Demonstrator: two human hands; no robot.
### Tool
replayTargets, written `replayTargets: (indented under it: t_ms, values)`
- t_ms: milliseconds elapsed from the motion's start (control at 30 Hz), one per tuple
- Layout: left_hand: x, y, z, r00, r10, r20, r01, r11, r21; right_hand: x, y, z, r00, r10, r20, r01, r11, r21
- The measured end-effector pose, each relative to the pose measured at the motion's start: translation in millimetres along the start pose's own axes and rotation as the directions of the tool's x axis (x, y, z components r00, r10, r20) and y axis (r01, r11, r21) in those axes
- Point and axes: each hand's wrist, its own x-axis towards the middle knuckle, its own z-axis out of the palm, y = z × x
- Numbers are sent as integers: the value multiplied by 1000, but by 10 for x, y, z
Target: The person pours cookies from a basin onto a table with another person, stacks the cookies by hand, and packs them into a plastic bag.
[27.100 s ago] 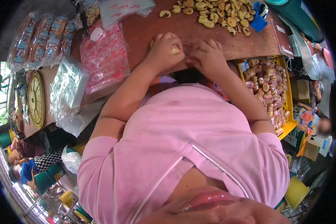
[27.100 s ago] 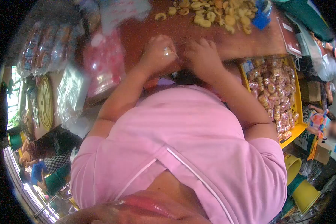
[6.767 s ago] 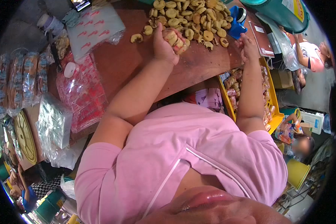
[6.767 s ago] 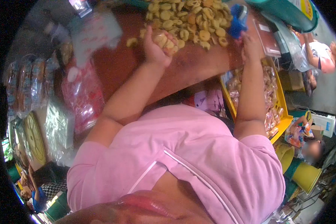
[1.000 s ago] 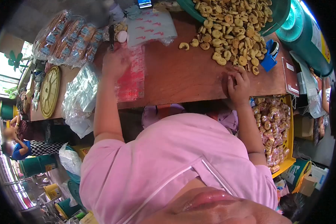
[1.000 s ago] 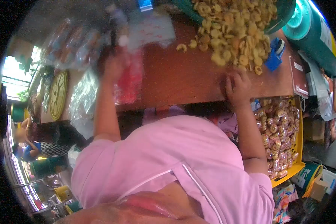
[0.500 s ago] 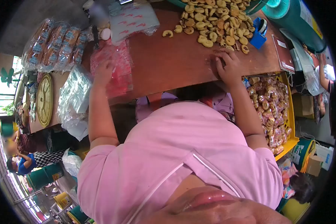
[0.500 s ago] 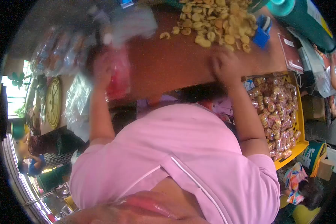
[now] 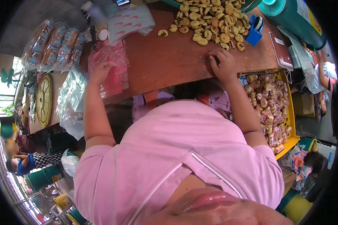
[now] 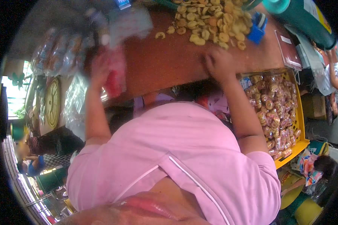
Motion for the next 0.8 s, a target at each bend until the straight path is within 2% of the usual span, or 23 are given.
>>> replayTargets:
  t_ms: [33, 100, 133, 200, 233, 300, 400, 433, 500, 600, 700, 800]
  values:
    - [-11, 45, -8, 999, -3, 43, -3, 990, 142, -5, -7, -5, 1000, -3, 4, 3, 1000, -7]
    - [-4, -59, 39, 998, 5, 62, -21, 961, 275, -25, -1, -16, 1000, -5, 13, 5, 1000, -23]
    - [14, -191, 107, 999, 20, 39, -30, 962, 270, -25, -5, -15, 1000, -13, 3, 13, 1000, -2]
    - [70, -282, 148, 997, -71, 5, 69, 981, 182, -25, -10, -12, 999, -26, -19, 26, 999, 40]
    - [106, -249, 116, 984, -177, 5, 176, 980, 96, -35, 12, 1, 1000, -13, -3, 13, 999, 30]
    - [158, -149, 63, 962, -271, 42, 270, 962, 31, -58, 58, 28, 999, 11, 33, -11, 1000, 11]
    - [190, 37, -3, 981, -179, 76, 163, 971, 176, -39, 60, 36, 1000, -12, 29, 12, 1000, 22]
    - [138, 188, -7, 992, -106, 67, 84, 956, 280, -36, 59, 35, 999, -13, 37, 13, 1000, 8]
    - [136, 181, 24, 998, -31, 58, 11, 950, 313, -48, 62, 25, 998, -12, 56, 13, 1000, -24]
    - [326, -402, 203, 1000, 26, 7, -27, 987, 156, -62, 88, 53, 999, 12, 36, -14, 998, 54]
    - [409, -750, 299, 989, 130, -70, -121, 986, 118, -56, 69, 46, 998, 21, 51, -23, 999, 33]
    - [389, -888, 309, 987, 145, -66, -136, 983, 125, -32, 4, 29, 1000, 17, 15, -18, 998, 58]
